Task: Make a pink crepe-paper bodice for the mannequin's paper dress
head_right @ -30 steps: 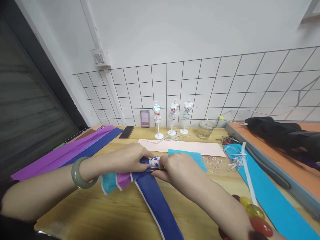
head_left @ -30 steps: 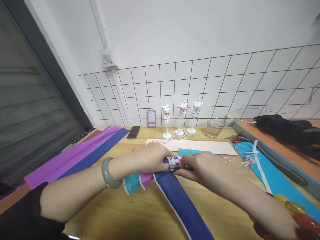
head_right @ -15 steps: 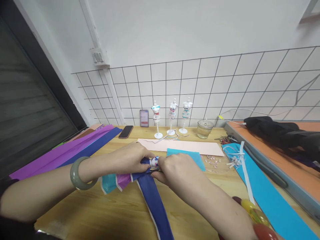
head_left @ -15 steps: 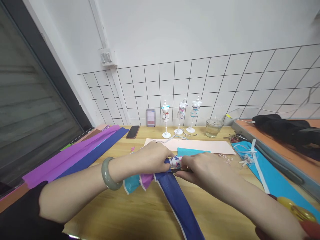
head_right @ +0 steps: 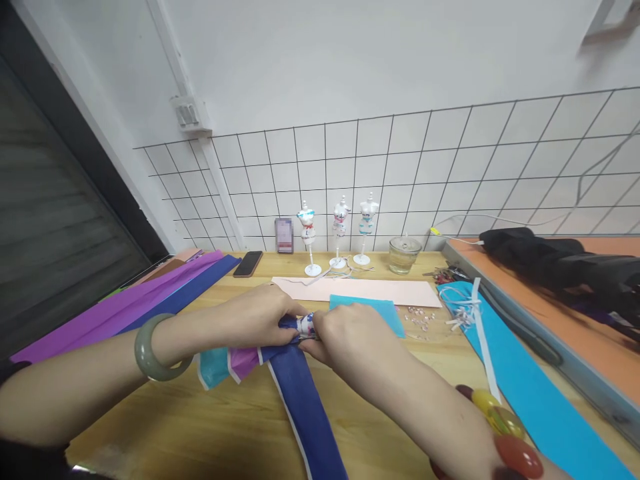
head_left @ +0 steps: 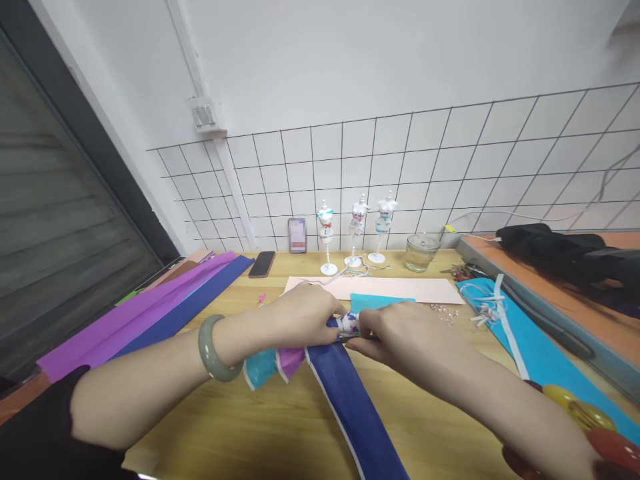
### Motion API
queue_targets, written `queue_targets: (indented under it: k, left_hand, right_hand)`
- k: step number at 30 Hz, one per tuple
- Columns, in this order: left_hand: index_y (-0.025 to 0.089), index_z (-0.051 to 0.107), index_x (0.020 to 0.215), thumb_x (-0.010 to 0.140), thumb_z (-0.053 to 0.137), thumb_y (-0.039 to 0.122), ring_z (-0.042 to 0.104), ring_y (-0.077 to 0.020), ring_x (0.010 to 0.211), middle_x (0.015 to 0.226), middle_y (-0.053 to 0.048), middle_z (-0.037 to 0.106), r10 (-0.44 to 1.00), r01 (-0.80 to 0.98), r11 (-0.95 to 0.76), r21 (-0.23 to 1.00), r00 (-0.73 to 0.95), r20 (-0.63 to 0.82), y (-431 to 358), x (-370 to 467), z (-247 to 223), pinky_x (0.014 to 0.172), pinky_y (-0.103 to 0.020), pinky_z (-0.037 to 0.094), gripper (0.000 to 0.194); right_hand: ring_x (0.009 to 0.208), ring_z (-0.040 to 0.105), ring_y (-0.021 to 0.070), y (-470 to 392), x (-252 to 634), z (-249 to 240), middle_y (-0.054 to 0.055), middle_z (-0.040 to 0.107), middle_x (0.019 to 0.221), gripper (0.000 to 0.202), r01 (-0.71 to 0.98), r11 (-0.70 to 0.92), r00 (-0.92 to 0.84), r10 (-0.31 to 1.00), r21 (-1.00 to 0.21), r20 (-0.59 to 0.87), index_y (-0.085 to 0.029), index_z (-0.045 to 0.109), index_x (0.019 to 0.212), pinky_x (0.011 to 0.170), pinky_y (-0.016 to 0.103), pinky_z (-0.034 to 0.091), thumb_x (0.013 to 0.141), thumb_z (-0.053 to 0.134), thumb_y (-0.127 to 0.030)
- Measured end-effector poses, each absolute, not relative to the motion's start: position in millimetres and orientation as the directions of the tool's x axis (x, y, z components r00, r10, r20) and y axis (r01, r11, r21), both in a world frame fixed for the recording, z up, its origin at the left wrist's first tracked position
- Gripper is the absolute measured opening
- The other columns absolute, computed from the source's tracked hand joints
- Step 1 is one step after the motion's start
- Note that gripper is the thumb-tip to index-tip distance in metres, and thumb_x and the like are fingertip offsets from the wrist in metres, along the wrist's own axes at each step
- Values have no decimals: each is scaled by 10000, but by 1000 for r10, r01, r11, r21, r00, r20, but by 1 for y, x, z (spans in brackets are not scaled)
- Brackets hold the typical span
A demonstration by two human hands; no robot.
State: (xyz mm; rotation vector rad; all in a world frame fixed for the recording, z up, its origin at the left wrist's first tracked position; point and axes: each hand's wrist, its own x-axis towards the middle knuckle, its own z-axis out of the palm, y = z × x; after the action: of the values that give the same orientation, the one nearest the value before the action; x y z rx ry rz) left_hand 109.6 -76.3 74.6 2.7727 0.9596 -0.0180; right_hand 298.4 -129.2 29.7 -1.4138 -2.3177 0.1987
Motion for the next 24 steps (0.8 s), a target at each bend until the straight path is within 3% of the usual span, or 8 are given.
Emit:
queue_targets:
  k: [3,6,8,10,12,17,20,24]
  left_hand:
    - [198,640,679,747,546,238,446,-112,499,518,29,545,607,609,-768,198,791,-81,-76,111,74,483,-240,241,123]
    - [206,664,714,745,543,250,431,-113,486,512,33,534,599,602,-769,217,796,-84,-75,111,72,470,-242,236,133]
    - [209,665,716,741,539,250,420,-112,478,503,36,521,588,589,-776,226,805,-77,-74,111,70,466,-243,234,135]
    - [204,645,683,733,542,248,410,-109,474,497,38,511,579,576,-784,230,813,-61,-72,110,68,465,-242,231,122]
    - [201,624,662,728,543,244,406,-106,474,501,39,511,571,565,-789,241,819,-53,-69,109,66,464,-241,229,113]
    - [198,628,682,724,545,229,406,-100,467,502,43,514,573,572,-765,295,814,-94,-68,107,67,460,-238,229,98]
    - [188,586,636,712,544,195,390,-92,457,490,48,495,586,589,-742,319,802,-118,-67,106,70,456,-244,212,87]
    - [182,551,611,717,521,193,377,-90,472,513,46,469,602,590,-729,345,794,-85,-58,96,65,458,-245,217,110]
  right_hand:
    - [992,607,209,-127,300,25,72,585,1211,270,817,464,-388,881,-343,269,-194,585,1163,835,397,523,933,540,-328]
    - [798,641,181,-126,300,25,22,676,910,243,820,455,-382,887,-347,259,-200,670,938,696,308,526,923,536,-402]
    - [625,614,160,-127,300,26,-8,634,642,336,820,449,-377,890,-356,255,-229,675,721,572,263,471,908,526,-467]
    - [537,575,141,-127,299,27,-11,588,547,397,815,445,-371,893,-372,254,-241,652,623,517,255,430,898,520,-495]
    - [563,582,134,-127,299,28,-2,628,628,369,808,445,-370,893,-386,254,-225,664,669,536,254,453,897,529,-482]
    - [884,627,171,-126,296,29,58,625,1100,249,794,472,-406,881,-384,242,-171,601,1104,758,349,540,939,529,-343]
    - [668,616,131,-127,294,33,16,667,847,243,790,486,-422,873,-374,244,-196,661,912,612,270,507,926,527,-398]
    - [432,513,129,-131,298,36,-14,594,524,306,833,464,-403,882,-301,244,-226,648,669,430,245,327,872,566,-440]
